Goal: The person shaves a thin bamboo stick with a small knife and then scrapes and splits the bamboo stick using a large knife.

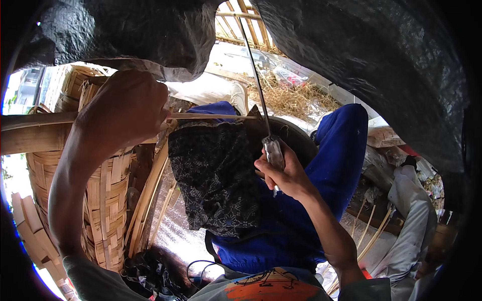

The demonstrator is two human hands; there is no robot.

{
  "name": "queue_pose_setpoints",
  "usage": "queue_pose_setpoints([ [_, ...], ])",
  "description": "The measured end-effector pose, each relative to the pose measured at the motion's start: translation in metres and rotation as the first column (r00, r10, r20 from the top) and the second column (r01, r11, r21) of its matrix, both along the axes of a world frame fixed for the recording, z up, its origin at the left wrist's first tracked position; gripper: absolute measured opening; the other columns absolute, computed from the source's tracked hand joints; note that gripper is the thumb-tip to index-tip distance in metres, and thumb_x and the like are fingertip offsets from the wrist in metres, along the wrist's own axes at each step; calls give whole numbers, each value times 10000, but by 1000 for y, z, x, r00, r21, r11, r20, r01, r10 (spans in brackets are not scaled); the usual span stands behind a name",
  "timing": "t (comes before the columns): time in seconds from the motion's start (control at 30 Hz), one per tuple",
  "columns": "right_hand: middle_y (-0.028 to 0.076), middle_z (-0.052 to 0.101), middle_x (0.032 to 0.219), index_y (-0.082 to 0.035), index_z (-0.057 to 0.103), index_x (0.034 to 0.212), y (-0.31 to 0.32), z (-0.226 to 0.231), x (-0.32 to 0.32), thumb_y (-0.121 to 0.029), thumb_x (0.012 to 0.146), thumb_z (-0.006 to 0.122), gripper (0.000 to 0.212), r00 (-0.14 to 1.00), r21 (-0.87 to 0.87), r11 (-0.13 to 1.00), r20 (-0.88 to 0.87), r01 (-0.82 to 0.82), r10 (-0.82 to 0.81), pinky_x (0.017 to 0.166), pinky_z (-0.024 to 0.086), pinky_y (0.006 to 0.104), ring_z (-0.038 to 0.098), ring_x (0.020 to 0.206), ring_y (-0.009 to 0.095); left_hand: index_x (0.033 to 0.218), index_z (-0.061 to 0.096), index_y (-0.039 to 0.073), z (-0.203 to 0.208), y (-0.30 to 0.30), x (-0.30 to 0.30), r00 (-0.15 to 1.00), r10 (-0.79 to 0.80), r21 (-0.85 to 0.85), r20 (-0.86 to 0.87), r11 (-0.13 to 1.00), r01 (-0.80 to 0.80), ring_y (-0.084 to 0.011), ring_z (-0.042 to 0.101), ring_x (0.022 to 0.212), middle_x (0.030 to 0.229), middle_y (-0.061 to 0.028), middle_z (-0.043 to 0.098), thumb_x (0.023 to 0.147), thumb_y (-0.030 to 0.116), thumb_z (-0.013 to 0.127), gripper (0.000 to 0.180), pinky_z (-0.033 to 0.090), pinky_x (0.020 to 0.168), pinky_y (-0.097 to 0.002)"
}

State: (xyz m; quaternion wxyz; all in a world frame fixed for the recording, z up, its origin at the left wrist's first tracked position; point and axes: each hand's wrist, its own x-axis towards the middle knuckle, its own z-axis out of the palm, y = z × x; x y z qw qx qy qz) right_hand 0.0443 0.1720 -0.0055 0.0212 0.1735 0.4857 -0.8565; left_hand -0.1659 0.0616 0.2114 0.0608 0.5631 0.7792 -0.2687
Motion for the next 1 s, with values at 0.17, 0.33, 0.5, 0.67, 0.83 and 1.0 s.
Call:
queue_pose_setpoints([
  [0.17,58,555,854,-17,430,1180,-9,-18,-45,-157,887,653,394,994,63,994,-71,88,-84,424,441,235,537,479,88,627,633,20,-32,16,-6,991,94,-197,98,978,-73,-272,625,611,594,-148,601,853,211,597,298,491,701,-437],
  [0.33,59,541,824,7,443,1224,-7,-19,-78,-172,879,667,448,990,145,985,-118,93,-76,449,463,234,548,496,88,623,633,20,-29,21,2,992,72,-203,101,978,-51,-269,635,638,613,-147,611,864,230,592,322,485,738,-430],
  [0.5,68,570,862,6,461,1203,-16,-22,-81,-171,874,663,425,994,55,998,-107,42,-36,461,472,243,561,508,95,631,633,22,-2,18,8,993,67,-156,93,986,-52,-268,639,667,624,-145,613,866,230,596,316,474,783,-426],
  [0.67,90,598,933,6,464,1174,-23,-25,-89,-165,873,654,394,998,15,1000,-58,-2,3,466,478,249,571,512,102,687,637,14,11,17,7,997,-21,-106,73,994,29,-281,642,701,643,-150,620,849,203,601,252,473,798,-432],
  [0.83,90,602,936,-1,454,1097,-26,-26,-98,-142,870,656,335,1000,35,999,-24,4,-3,461,485,256,571,505,107,689,628,9,5,18,0,994,-66,-60,84,996,71,-285,644,707,650,-157,622,841,192,604,239,479,797,-415],
  [1.0,62,589,805,-30,453,983,-29,-39,-107,-168,874,666,277,997,65,998,-71,18,-13,458,481,253,576,507,108,713,619,15,5,21,7,996,56,-178,67,983,-43,-278,636,758,704,-148,624,833,178,628,203,474,805,-414],
])
